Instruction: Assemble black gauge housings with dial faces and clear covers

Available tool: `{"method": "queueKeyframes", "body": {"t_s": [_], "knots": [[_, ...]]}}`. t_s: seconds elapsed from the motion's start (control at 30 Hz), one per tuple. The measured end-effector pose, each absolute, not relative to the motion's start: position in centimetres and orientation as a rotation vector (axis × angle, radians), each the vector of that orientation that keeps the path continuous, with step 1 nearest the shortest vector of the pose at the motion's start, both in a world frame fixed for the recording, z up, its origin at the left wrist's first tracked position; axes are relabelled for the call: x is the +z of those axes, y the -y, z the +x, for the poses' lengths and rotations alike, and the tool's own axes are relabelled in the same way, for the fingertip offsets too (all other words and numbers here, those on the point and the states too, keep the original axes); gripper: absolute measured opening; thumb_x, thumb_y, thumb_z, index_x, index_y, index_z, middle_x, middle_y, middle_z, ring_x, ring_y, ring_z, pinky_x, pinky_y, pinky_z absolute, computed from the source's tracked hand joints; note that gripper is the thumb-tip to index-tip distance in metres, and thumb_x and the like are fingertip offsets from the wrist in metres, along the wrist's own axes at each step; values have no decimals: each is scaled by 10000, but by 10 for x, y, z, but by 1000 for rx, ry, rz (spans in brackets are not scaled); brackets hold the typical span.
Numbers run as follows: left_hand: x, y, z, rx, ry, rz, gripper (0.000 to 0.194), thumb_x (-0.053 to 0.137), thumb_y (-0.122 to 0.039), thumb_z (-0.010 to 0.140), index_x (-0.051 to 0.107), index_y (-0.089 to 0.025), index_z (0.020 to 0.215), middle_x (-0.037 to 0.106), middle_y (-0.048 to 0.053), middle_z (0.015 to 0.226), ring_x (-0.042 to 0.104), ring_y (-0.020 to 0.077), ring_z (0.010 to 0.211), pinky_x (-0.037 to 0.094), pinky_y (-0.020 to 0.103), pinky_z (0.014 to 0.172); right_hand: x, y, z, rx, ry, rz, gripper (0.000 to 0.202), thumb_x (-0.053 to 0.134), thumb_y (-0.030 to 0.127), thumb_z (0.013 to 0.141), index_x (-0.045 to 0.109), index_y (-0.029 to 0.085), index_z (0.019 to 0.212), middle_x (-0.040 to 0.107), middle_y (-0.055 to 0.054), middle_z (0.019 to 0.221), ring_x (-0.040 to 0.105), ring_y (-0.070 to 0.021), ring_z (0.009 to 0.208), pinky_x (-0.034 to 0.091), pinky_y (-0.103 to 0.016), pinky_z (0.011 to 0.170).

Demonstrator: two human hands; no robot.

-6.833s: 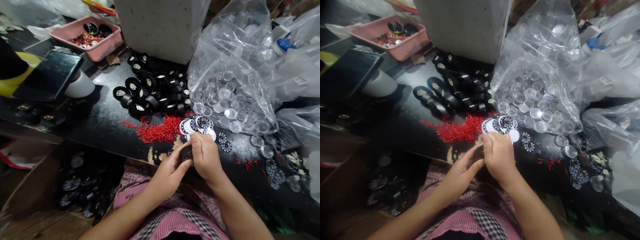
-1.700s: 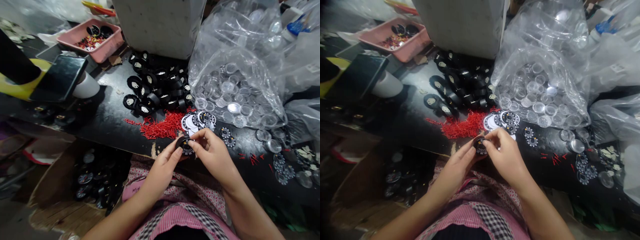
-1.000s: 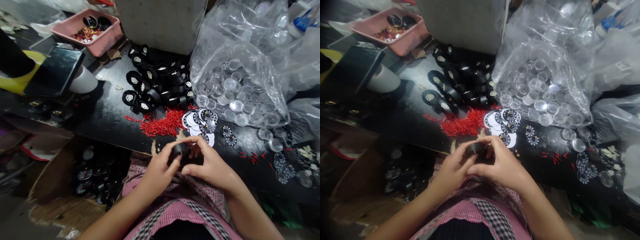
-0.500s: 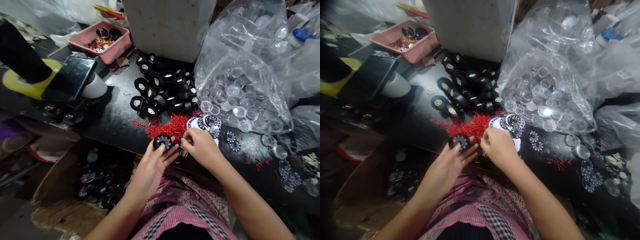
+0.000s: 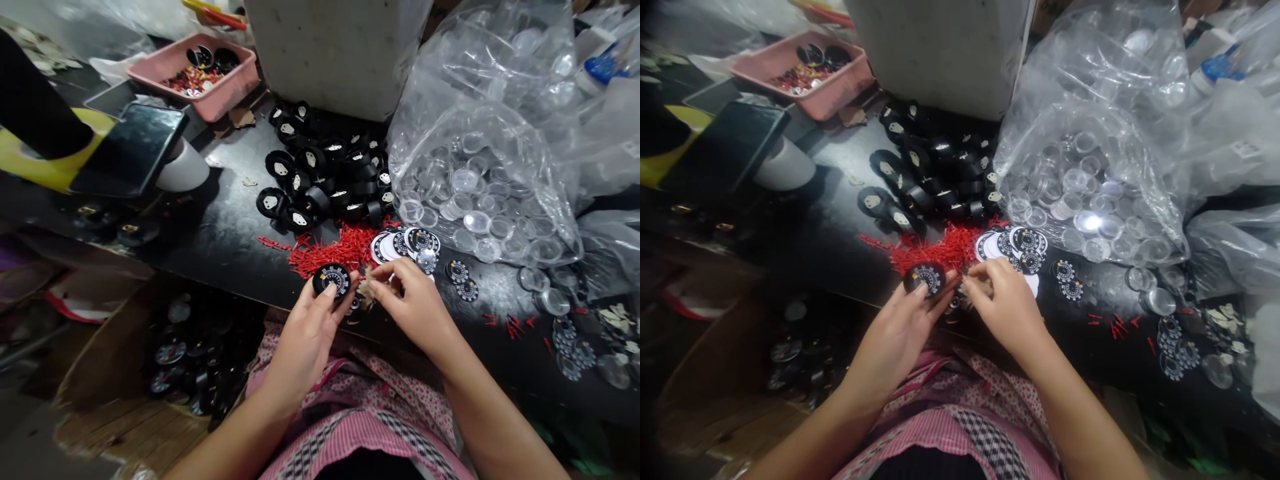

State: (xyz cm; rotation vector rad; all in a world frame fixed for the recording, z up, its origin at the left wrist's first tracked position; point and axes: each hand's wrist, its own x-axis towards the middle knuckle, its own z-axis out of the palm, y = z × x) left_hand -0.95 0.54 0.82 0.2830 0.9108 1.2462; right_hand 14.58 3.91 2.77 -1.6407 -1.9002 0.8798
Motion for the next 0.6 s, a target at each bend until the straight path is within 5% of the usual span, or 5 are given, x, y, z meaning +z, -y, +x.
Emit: {"method": "queueKeyframes", "body": {"t_s": [0.13,0.3,0.6], "knots": [[9,-4,-9,1213,-929,344,193,622,-233,901,656,-181,1083,731,87,1138,654,237,1149,477,403,1066,34,-37,145,871,1986,-1614,138,580,226,916,584,198,781,623,-21,834,552,-168,773,409,-310,700],[4,-6,-7,1192,-1055,470,437,638,-306,886,540,-314,1313,696,44,1209,636,237,1163,469,426,1053,44,-29,143,948,1899,-1461,115,566,232,932,596,202,826,626,-5,806,570,-158,768,418,-302,714],[8,-3,1,1149,-1129,614,314,672,-253,827,656,-254,1141,675,53,1181,558,259,1227,415,399,1076,50,-24,138,839,2002,-1565,125,554,195,931,593,200,812,633,-19,823,571,-180,801,386,-342,761]]}}
